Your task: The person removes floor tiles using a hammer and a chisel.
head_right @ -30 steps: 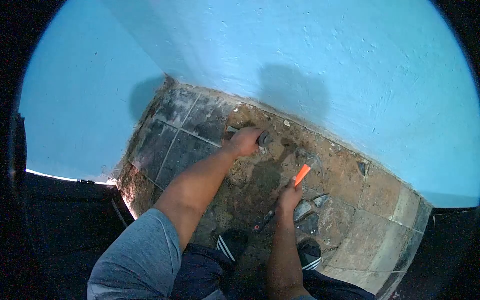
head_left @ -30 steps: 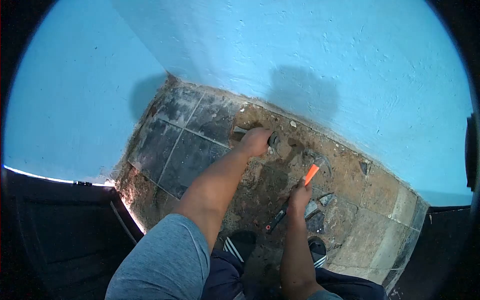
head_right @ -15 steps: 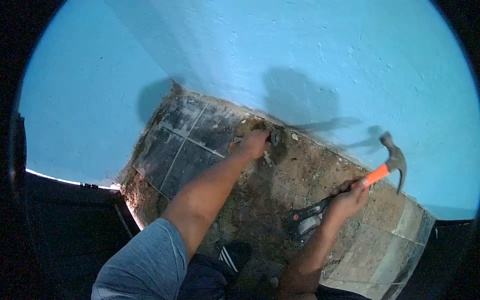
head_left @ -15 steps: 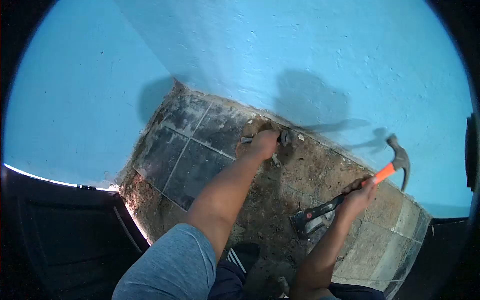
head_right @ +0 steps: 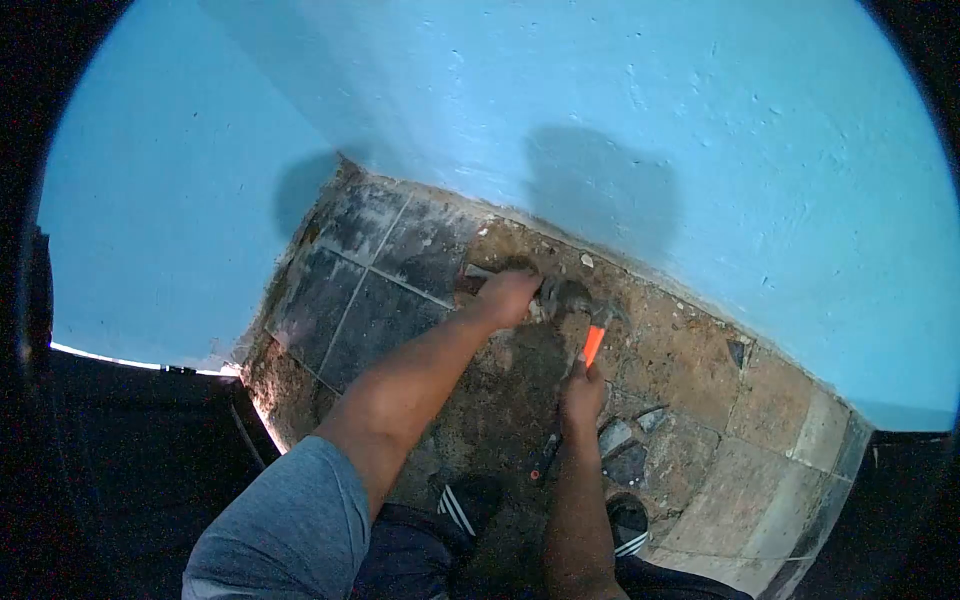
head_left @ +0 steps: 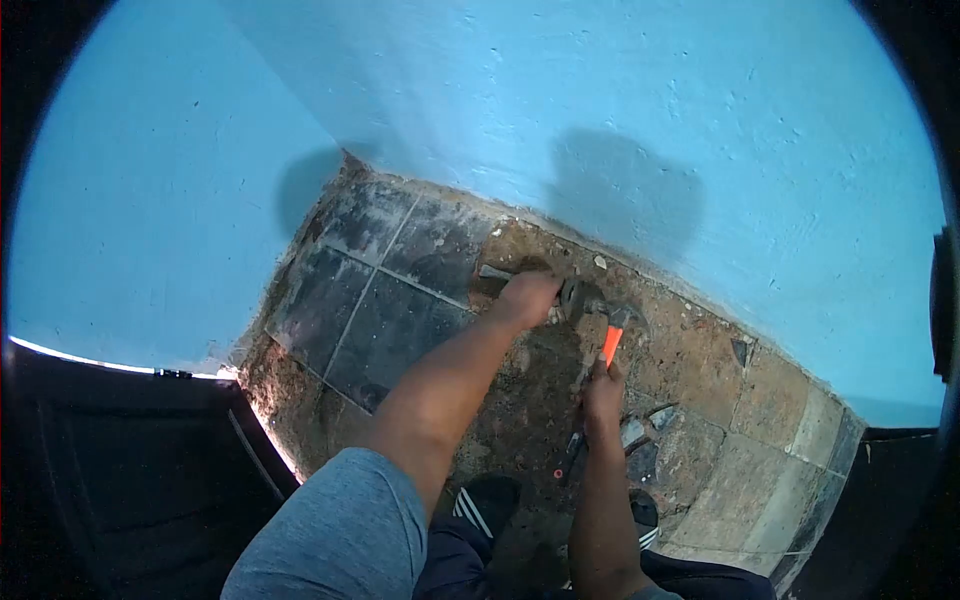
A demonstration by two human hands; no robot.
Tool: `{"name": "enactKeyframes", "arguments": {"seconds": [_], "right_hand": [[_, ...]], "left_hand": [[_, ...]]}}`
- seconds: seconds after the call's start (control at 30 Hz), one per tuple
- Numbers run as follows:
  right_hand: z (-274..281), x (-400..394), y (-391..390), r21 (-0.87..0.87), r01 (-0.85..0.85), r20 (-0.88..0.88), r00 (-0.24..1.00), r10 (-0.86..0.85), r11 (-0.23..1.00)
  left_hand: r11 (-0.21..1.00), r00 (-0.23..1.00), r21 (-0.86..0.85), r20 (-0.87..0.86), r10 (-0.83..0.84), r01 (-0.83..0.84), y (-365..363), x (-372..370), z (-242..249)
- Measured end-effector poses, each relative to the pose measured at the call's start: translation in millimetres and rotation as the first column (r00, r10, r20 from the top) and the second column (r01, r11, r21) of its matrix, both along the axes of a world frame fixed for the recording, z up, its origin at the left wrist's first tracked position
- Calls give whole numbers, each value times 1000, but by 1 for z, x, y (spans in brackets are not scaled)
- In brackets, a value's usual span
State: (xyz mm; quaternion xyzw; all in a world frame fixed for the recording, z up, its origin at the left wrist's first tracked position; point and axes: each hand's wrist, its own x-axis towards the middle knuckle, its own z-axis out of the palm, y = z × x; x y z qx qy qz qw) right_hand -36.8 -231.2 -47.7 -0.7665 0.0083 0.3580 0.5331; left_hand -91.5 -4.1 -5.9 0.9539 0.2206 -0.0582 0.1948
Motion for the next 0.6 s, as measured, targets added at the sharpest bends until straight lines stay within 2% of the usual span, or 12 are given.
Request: {"name": "enactKeyframes", "arguments": {"seconds": [0.1, 0.2, 0.3, 0.37, 0.5, 0.6], "right_hand": [[-28, 5, -16, 16, 26, 22, 999, -26, 1000], [-26, 12, -23, -41, 42, -3, 999, -43, 998], [9, 19, -22, -38, 50, -44, 998, -52, 998], [26, 21, -21, -33, 46, -53, 997, -47, 998], [30, 38, -22, 88, 169, -35, 985, -167, 982], [71, 58, -18, 216, 244, 62, 963, -263, 945]], "left_hand": [[994, 994, -8, -30, -108, 107, -5, 0, -16], [996, 996, 33, 15, -83, 83, 1, 0, -14], [999, 998, 48, -67, -2, 5, 17, 5, -10], [997, 996, 8, -57, 72, -72, 19, 8, 2], [984, 984, -32, -26, 174, -175, 28, 17, 11], [966, 966, -15, -2, 259, -259, 32, 24, 14]]}}
